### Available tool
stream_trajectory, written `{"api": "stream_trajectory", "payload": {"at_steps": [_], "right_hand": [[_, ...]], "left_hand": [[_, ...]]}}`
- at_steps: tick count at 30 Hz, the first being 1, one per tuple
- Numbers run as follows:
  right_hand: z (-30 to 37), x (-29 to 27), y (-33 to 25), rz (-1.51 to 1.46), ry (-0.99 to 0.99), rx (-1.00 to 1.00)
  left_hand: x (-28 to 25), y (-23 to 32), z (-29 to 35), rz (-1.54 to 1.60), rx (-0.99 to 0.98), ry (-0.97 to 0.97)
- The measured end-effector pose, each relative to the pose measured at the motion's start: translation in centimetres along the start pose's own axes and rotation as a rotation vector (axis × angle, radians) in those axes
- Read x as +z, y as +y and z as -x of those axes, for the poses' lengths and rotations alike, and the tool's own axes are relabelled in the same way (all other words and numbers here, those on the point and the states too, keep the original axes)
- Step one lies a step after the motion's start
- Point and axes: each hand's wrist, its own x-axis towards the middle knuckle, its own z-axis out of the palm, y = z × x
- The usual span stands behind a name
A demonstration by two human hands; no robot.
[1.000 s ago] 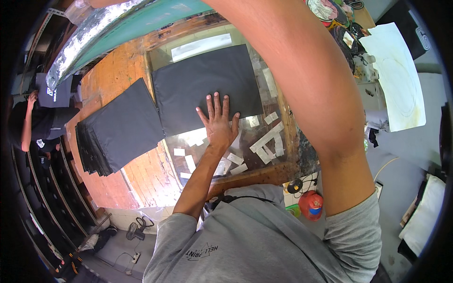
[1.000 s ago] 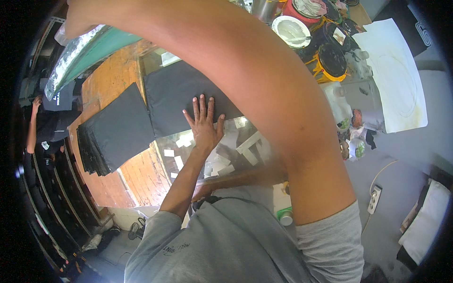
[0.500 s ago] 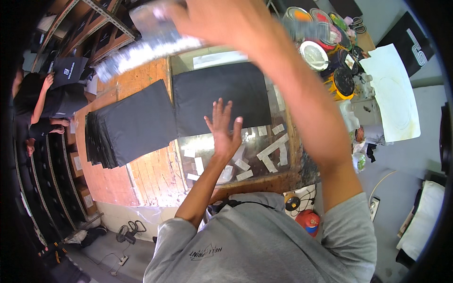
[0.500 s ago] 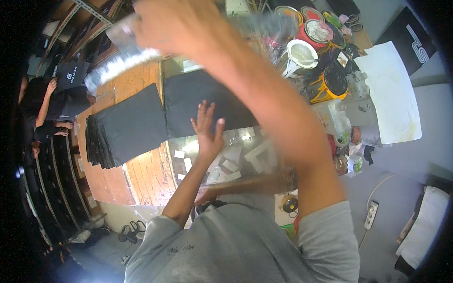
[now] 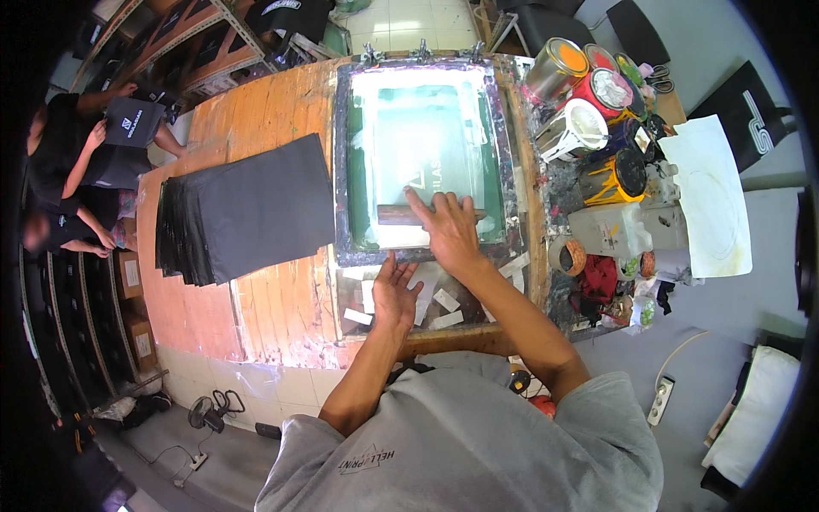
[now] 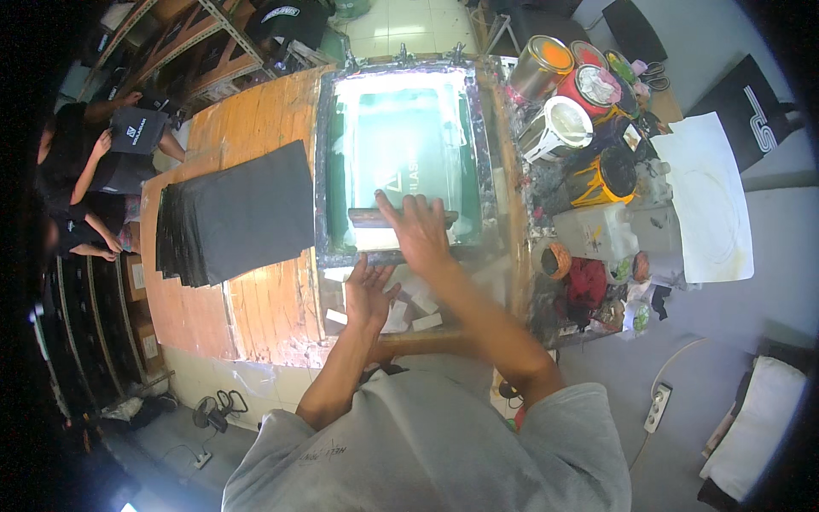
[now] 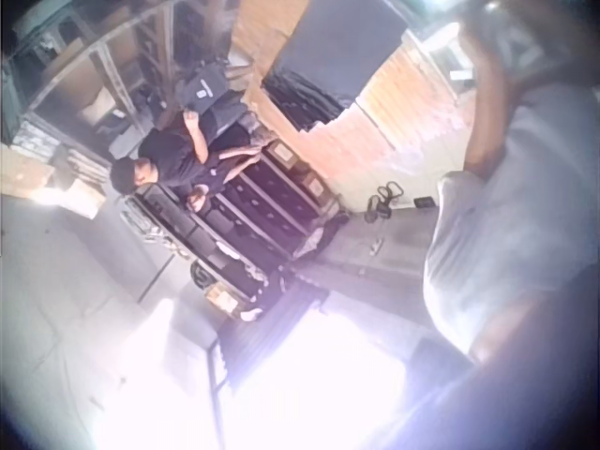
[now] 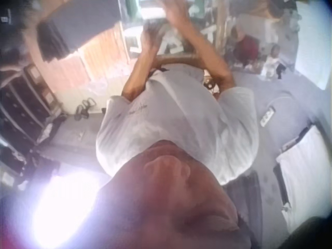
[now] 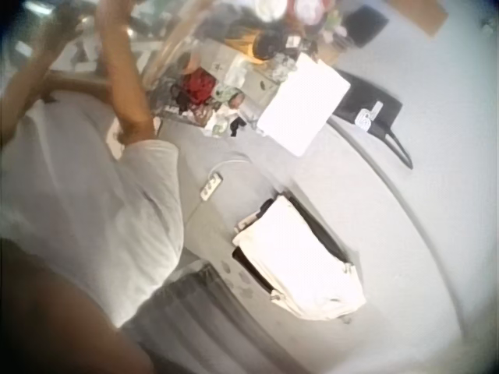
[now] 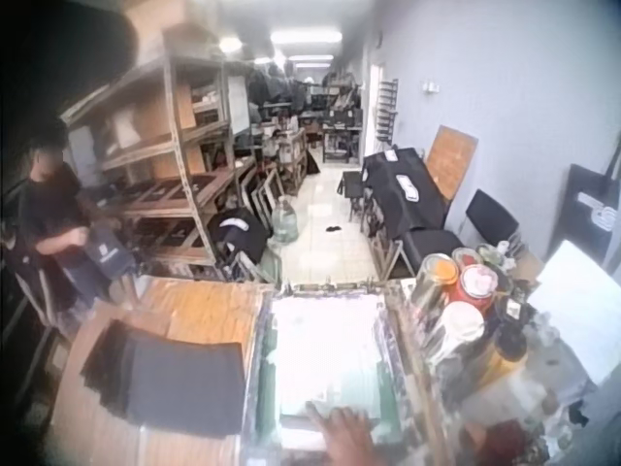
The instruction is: The person performs screen printing on black bags by placing a bag on a flat surface, lowering a screen over it, and using a squeegee to apply white ink before lifting the screen and setting the printed bag aside.
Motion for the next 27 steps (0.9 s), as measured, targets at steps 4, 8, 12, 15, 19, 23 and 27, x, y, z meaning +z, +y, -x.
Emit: {"api": "stream_trajectory", "payload": {"at_steps": [4, 8, 12, 15, 19, 23, 27], "right_hand": [[1.5, 0.7, -0.4, -0.005, -0.189, 0.003], [1.0, 2.3, 0.2, 0.032, 0.03, -0.016], [-4.3, 3.9, 3.3, 0.03, 0.109, -0.008], [-9.8, 5.2, 6.4, 0.107, 0.148, -0.003], [-16.5, 6.6, 10.0, 0.157, 0.197, -0.01], [-19.6, 6.0, 12.0, 0.127, -0.003, 0.015], [-20.6, 4.9, 12.6, 0.134, 0.04, 0.055]], "left_hand": [[-0.3, 0.1, -0.2, -0.006, -0.023, -0.028], [0.3, 0.3, 0.1, -0.022, -0.024, 0.027], [0.6, 0.0, -0.1, 0.02, -0.013, 0.125], [0.3, -0.1, -0.2, -0.005, 0.004, 0.111], [0.0, 0.0, -0.2, -0.058, -0.01, 0.064], [-0.1, 0.1, -0.1, -0.049, -0.007, 0.058], [-0.4, 0.1, -0.2, -0.019, -0.012, 0.059]]}}
